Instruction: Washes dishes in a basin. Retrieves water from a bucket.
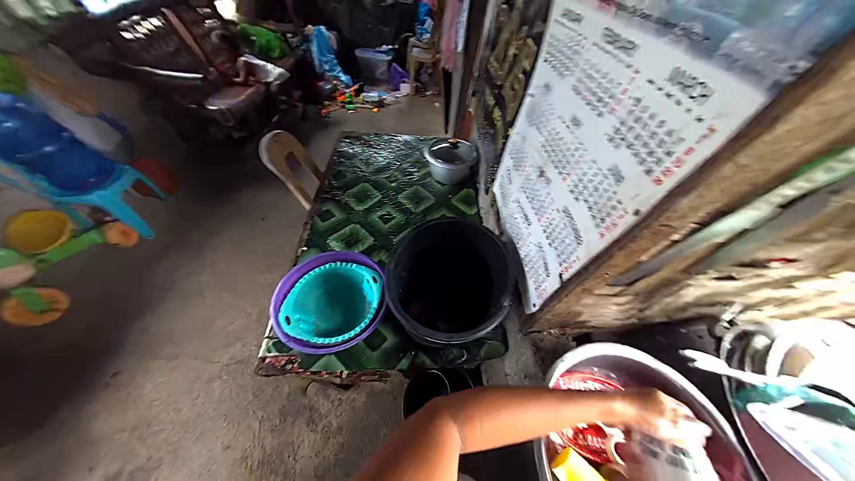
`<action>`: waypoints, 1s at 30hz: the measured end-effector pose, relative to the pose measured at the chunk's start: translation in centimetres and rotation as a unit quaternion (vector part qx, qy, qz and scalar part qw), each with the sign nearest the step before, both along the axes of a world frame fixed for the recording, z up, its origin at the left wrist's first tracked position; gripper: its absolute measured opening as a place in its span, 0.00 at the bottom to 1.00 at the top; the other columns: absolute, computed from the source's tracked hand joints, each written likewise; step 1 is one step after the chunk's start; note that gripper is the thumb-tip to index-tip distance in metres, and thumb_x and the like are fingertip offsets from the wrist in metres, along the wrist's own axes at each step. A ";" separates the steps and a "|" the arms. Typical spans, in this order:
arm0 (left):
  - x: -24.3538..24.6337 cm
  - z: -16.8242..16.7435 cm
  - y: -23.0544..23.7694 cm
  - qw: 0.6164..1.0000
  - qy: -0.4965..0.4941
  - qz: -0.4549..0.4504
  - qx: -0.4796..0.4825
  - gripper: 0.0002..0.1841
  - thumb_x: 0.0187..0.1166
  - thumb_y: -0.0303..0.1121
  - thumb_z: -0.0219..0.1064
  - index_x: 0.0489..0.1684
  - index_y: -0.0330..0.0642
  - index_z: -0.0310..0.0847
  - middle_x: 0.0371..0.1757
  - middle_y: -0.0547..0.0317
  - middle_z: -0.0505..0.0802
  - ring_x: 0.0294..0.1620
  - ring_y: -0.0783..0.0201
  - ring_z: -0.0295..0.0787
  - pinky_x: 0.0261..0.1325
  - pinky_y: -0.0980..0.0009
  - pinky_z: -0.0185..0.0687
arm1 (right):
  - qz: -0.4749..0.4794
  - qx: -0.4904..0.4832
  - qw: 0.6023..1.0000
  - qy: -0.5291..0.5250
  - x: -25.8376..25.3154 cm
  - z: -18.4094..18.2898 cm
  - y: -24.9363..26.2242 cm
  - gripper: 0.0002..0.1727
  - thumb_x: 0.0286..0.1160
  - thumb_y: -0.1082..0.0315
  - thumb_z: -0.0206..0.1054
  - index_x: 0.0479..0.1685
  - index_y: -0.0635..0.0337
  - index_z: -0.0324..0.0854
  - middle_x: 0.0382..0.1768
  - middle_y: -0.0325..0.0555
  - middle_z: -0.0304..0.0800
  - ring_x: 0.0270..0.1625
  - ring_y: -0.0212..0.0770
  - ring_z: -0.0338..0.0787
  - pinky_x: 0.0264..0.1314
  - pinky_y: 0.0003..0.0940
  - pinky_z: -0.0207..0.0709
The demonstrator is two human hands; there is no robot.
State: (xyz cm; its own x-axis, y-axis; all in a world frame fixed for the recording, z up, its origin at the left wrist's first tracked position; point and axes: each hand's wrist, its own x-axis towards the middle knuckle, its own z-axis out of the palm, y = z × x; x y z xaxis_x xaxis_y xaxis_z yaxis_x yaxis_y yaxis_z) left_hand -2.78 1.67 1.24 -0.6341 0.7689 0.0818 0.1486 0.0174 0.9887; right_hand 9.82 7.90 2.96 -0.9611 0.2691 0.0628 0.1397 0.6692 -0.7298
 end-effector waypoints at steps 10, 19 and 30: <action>1.4 -2.0 2.8 0.975 -0.060 0.096 0.192 0.15 0.88 0.26 0.51 0.57 0.22 0.80 0.51 0.48 0.89 0.52 0.70 0.84 0.63 0.70 0.79 | -0.214 -0.492 0.841 0.064 -1.6 3.2 2.9 0.11 0.90 0.69 0.49 0.42 0.58 0.77 0.21 0.34 0.83 0.15 0.24 0.77 0.16 0.19 0.73; -1.6 -0.5 2.4 0.955 -0.196 -0.122 -0.187 0.28 0.95 0.52 0.42 0.69 0.38 0.78 0.54 0.48 0.89 0.50 0.58 0.87 0.55 0.56 0.84 | 0.127 0.284 0.949 -0.057 0.6 -0.5 5.8 0.19 0.72 0.67 0.70 0.55 0.73 0.87 0.54 0.69 0.91 0.64 0.68 0.89 0.69 0.63 0.77; -0.3 -5.2 1.1 0.886 -0.332 -0.284 0.157 0.23 0.57 0.46 0.86 0.51 0.57 0.88 0.43 0.69 0.97 0.44 0.73 0.95 0.51 0.72 0.91 | -0.158 -0.485 0.808 0.296 -1.0 0.4 9.7 0.10 0.75 0.73 0.53 0.44 0.62 0.80 0.35 0.37 0.92 0.35 0.27 0.91 0.38 0.25 0.87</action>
